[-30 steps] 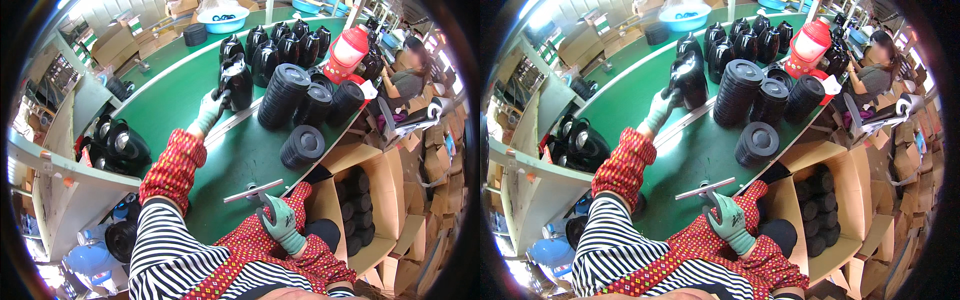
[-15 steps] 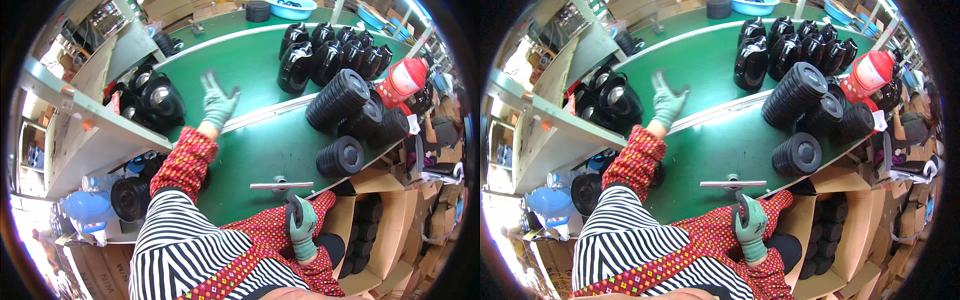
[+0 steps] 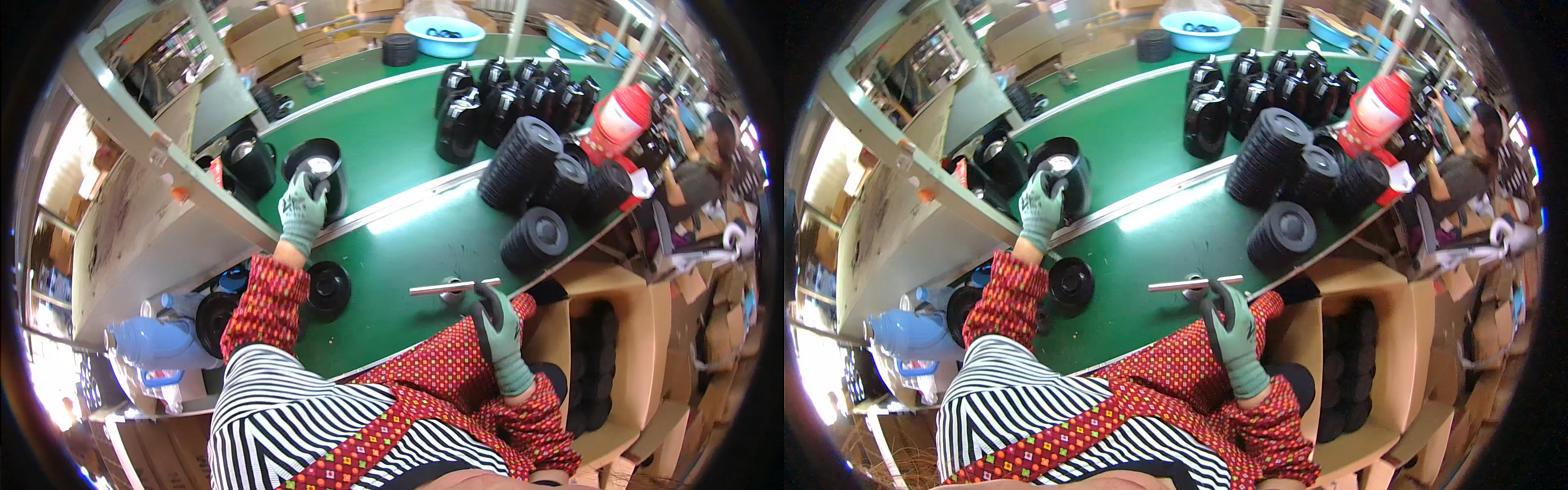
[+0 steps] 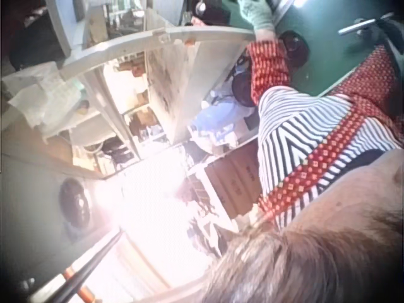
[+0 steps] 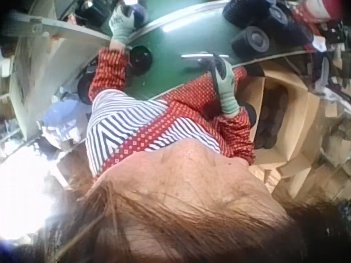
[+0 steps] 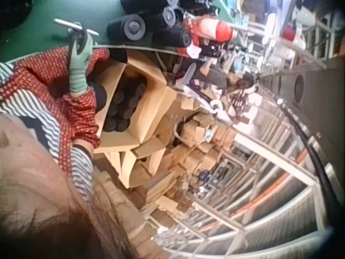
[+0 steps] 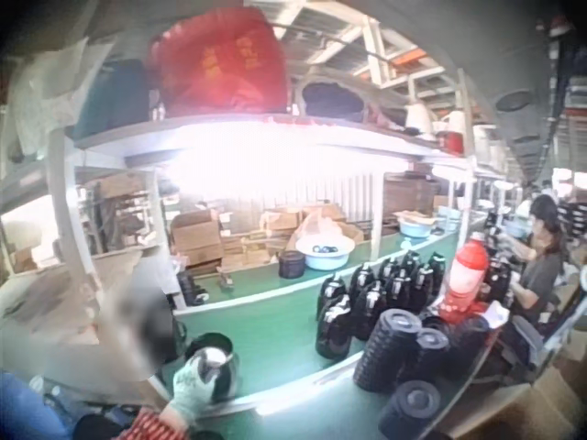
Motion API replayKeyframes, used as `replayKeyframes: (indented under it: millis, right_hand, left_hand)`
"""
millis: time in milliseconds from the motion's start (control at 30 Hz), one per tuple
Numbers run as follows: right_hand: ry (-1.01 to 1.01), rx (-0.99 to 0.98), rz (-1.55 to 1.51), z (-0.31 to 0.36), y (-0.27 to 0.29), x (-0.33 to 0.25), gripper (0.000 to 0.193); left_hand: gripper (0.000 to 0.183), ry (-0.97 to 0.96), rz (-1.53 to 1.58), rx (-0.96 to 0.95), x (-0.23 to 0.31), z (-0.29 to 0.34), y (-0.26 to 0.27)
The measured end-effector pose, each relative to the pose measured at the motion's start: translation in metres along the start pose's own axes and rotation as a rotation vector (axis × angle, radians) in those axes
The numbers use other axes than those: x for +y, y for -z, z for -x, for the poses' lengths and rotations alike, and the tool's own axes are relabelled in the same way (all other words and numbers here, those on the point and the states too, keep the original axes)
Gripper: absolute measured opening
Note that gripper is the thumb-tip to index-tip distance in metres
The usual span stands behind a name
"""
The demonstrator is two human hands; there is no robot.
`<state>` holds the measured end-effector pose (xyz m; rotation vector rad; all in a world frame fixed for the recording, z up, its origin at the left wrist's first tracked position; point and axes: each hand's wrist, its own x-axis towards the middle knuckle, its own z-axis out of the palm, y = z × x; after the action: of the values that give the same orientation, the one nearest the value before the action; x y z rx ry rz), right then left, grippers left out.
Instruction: The person repeatedly picks up black plastic kettle bodies and lids from a green workbench, uses a metal rod to press or align the lid onto the kettle body, and places the assembled unit back on the bench. The process is repeated for multiple units in a factory setting.
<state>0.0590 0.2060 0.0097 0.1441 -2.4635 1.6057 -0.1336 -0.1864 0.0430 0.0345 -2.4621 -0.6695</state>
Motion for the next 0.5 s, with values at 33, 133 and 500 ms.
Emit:
replayKeyframes:
  millis: [33, 133, 500]
  right_hand:
    - [0.092, 0.020, 0.059, -0.008, 0.005, -0.014, 0.045]
    - [0.034, 0.016, 0.010, -0.033, 0.025, -0.026, 0.071]
    - [-0.558, -0.114, -1.013, 0.019, 0.102, -0.075, 0.046]
  left_hand:
    - [0.025, -0.118, 0.084, -0.012, 0.024, 0.012, 0.009]
    - [0.026, -0.414, 0.306, -0.162, 0.105, 0.041, 0.041]
    - [0.055, -0.874, 0.962, -0.608, 0.220, 0.102, 0.063]
